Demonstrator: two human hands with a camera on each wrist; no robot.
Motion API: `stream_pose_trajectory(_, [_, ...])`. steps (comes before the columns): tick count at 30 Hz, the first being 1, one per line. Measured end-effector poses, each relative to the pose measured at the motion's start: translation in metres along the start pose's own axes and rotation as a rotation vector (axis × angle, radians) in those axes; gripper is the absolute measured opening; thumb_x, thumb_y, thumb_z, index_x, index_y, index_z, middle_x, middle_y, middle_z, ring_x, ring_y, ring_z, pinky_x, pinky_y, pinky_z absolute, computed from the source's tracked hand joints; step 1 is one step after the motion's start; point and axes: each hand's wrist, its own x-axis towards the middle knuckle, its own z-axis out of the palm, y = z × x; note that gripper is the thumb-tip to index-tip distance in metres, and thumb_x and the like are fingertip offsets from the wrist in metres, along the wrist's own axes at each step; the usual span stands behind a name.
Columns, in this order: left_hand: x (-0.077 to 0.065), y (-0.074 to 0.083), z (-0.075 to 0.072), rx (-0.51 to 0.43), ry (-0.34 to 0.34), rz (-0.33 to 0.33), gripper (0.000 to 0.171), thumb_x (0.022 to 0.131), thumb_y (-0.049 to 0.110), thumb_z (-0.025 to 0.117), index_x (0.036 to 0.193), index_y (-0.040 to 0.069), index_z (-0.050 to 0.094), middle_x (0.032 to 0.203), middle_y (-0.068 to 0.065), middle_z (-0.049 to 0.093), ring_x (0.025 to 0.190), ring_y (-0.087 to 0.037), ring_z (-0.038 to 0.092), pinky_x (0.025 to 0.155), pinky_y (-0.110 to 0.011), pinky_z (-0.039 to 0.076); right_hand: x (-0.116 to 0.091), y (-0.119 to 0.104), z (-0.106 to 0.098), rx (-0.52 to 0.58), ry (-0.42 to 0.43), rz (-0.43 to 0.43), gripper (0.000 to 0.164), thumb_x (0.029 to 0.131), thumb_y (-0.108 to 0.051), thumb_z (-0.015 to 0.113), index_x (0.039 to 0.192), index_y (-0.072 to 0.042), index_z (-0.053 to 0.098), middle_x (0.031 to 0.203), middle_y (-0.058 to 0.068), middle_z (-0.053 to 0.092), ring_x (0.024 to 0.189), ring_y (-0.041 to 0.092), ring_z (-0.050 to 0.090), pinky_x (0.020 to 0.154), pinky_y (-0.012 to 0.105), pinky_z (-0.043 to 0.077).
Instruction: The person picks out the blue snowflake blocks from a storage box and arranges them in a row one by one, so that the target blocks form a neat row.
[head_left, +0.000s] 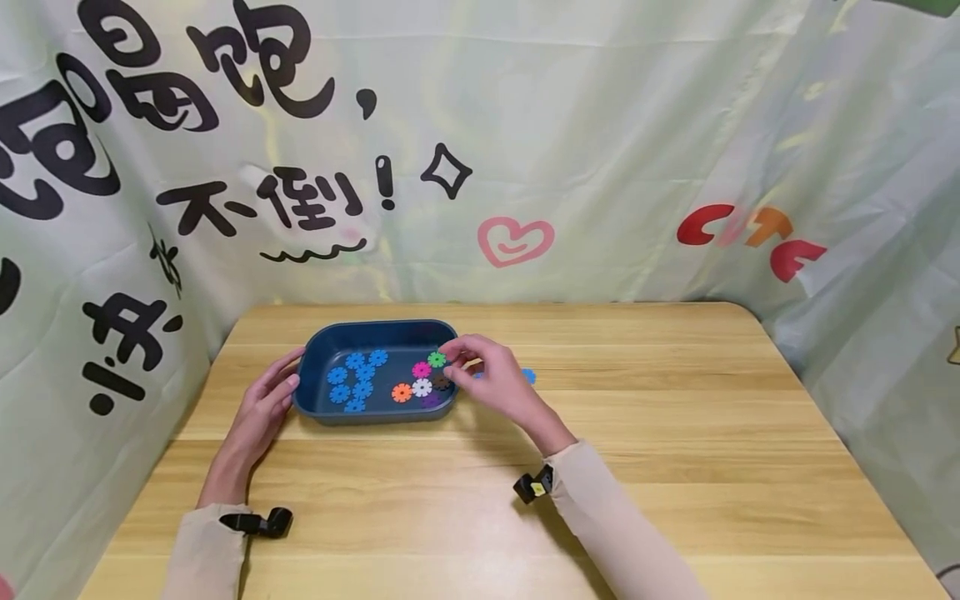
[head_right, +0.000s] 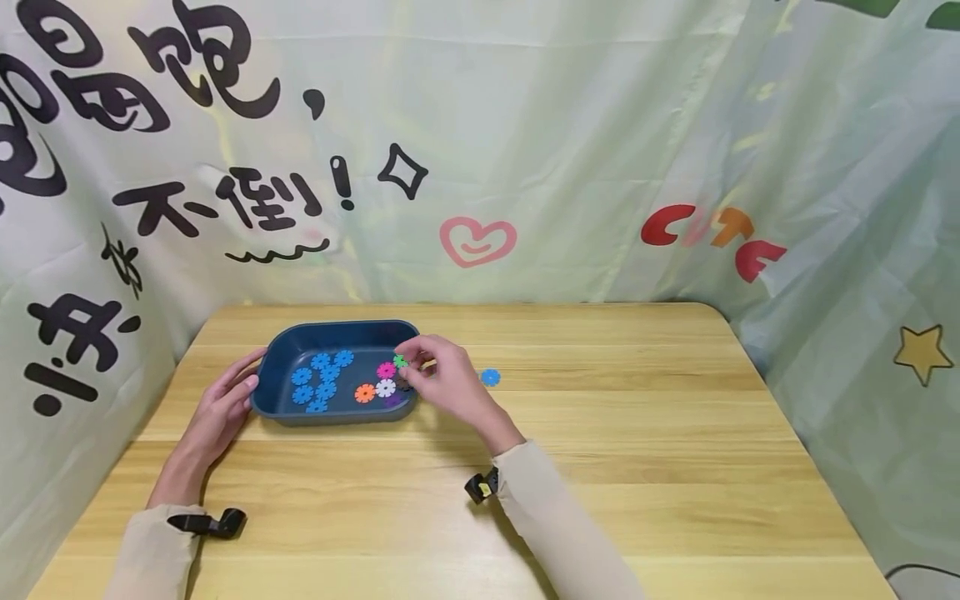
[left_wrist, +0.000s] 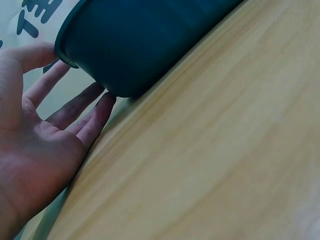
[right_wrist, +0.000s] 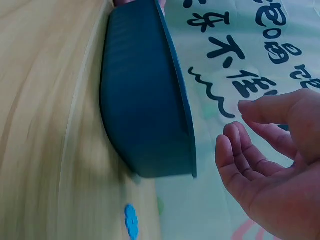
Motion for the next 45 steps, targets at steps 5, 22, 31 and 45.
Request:
stream_pose_trajectory(5, [-0.002, 0.001, -0.001, 0.022, 0.004, -0.008, 0.052, 0.109, 0.02, 0.051, 0.159, 0.012, 0.039, 0.158, -0.016, 0.035, 0.133, -0.013, 0.045, 0.1, -0.016, 0.045, 0.012, -0.004, 0.013, -0.018, -0.061, 0.021, 0.023, 0.095, -0.001, 0.071, 0.118, -0.005, 0.07, 0.105, 0.01, 0.066, 0.091, 0.02, 0.064, 0.08, 0.036, 0.058])
stream_pose_trajectory(22, [-0.007, -0.001, -0.003, 0.004, 0.005, -0.013, 0.052, 0.109, 0.018, 0.05, 0.159, 0.011, 0.038, 0.153, -0.01, 0.04, 0.131, -0.013, 0.047, 0.099, -0.016, 0.046, 0.059, 0.002, 0.048, -0.029, -0.191, 0.109, 0.03, 0.097, -0.005, 0.07, 0.127, -0.005, 0.066, 0.117, 0.02, 0.064, 0.096, 0.02, 0.061, 0.081, 0.025, 0.052])
stream_pose_trajectory(31, [-0.008, 0.001, -0.004, -0.001, 0.008, 0.0, 0.051, 0.109, 0.017, 0.05, 0.159, 0.01, 0.039, 0.154, -0.011, 0.039, 0.131, -0.014, 0.046, 0.1, -0.017, 0.046, 0.079, 0.011, 0.071, -0.125, -0.233, 0.153, 0.035, 0.099, -0.011, 0.07, 0.132, -0.005, 0.064, 0.123, 0.012, 0.063, 0.103, 0.017, 0.061, 0.087, 0.025, 0.052])
stream_pose_trajectory(45, [-0.002, 0.001, 0.001, 0.016, 0.001, -0.03, 0.052, 0.109, 0.021, 0.051, 0.159, 0.014, 0.039, 0.161, -0.017, 0.031, 0.135, -0.015, 0.042, 0.1, -0.015, 0.045, 0.093, 0.024, 0.093, -0.297, -0.305, 0.175, 0.038, 0.098, -0.006, 0.068, 0.136, -0.007, 0.064, 0.132, 0.009, 0.063, 0.115, 0.023, 0.06, 0.09, 0.028, 0.052])
